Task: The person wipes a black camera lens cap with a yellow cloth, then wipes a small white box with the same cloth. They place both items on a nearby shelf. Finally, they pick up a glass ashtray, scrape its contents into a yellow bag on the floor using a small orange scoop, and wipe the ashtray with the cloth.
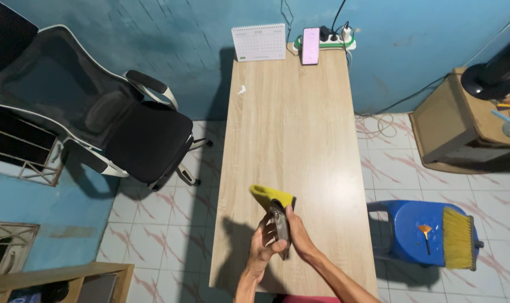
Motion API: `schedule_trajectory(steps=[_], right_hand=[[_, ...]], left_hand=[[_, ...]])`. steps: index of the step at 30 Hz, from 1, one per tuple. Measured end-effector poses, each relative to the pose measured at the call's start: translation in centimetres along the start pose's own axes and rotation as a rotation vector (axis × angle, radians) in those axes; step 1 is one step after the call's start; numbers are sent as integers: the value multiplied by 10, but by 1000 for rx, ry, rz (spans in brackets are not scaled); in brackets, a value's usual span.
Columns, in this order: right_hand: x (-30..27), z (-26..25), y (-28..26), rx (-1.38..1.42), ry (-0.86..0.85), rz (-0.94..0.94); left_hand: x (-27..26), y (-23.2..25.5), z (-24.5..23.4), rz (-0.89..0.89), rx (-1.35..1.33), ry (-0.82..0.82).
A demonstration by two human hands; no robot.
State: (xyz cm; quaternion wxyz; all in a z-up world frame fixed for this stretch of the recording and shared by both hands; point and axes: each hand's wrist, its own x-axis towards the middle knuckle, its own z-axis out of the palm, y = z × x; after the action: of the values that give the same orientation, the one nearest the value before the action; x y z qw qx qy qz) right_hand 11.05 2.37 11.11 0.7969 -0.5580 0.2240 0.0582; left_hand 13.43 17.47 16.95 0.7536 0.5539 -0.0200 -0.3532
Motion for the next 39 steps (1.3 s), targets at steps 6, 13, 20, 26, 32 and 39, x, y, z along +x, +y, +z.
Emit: schedule_trajectory(steps=[6, 13, 20, 26, 32, 39], right_hand=[[-36, 3, 7, 340, 24, 178], [-73, -11, 42, 53, 102, -9], [-19, -30, -33, -80, -219, -72], [-22, -24, -65, 225, -164, 328], [-53, -44, -18, 522, -47, 450], [-17, -95, 22, 597, -170, 517]], left_hand=[[3, -4, 7, 69, 109, 129], [15, -9, -5, 246, 263, 112], [-5, -2, 2, 138, 602, -80], [-12, 14, 6, 116, 802, 40], [-14, 39, 6, 200, 967, 79], [-11, 33, 26, 328, 1344, -191]])
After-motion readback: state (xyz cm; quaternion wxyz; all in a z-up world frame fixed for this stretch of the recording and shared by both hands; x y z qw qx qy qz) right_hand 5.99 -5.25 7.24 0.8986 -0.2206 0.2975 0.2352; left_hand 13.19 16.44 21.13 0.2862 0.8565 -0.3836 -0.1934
